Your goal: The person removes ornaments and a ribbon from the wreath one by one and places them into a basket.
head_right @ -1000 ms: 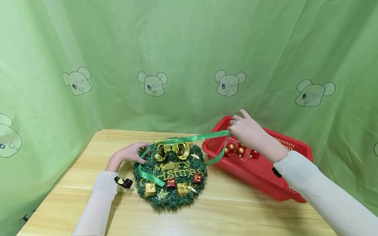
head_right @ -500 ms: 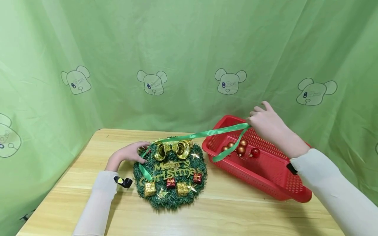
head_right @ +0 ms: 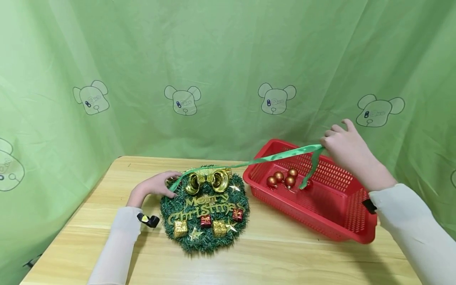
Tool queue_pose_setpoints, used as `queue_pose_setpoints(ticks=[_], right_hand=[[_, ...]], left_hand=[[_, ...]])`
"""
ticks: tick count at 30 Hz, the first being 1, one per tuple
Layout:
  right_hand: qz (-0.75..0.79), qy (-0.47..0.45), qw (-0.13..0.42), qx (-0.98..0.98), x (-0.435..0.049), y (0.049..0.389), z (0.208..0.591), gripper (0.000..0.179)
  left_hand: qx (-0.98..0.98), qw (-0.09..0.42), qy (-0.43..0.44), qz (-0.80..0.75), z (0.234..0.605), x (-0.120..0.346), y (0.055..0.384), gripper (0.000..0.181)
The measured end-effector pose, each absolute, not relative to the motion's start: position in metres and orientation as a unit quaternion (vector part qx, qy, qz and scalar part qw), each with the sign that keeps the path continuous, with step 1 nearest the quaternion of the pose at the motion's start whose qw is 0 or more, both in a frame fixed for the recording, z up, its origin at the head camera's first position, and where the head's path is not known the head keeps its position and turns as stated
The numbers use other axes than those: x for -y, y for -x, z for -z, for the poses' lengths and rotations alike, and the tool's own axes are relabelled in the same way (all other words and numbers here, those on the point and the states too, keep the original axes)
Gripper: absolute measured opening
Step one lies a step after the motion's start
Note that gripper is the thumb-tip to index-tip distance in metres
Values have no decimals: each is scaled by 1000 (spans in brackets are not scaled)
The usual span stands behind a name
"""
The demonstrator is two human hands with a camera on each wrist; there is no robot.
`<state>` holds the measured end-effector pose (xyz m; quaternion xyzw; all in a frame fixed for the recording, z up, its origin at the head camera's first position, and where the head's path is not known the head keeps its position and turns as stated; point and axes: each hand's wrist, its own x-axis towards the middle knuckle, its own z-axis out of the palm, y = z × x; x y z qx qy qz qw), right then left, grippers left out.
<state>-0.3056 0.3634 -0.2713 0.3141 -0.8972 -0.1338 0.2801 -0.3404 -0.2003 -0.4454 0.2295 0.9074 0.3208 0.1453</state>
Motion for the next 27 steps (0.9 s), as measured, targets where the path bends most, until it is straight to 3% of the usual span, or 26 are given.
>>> queue_pose_setpoints(ticks=[12, 23, 27], right_hand=[[94, -284, 362, 883, -399, 304, 269, 17], [84, -145, 362, 917, -428, 289, 247, 8], [39, -120, 420, 899, -440, 289, 243, 15]], left_hand=[[-905, 151, -232, -324, 446, 201, 341, 86], [-903, 155, -227, -330, 449, 201, 342, 89], [-904, 156, -225, -329, 448, 200, 342, 88]])
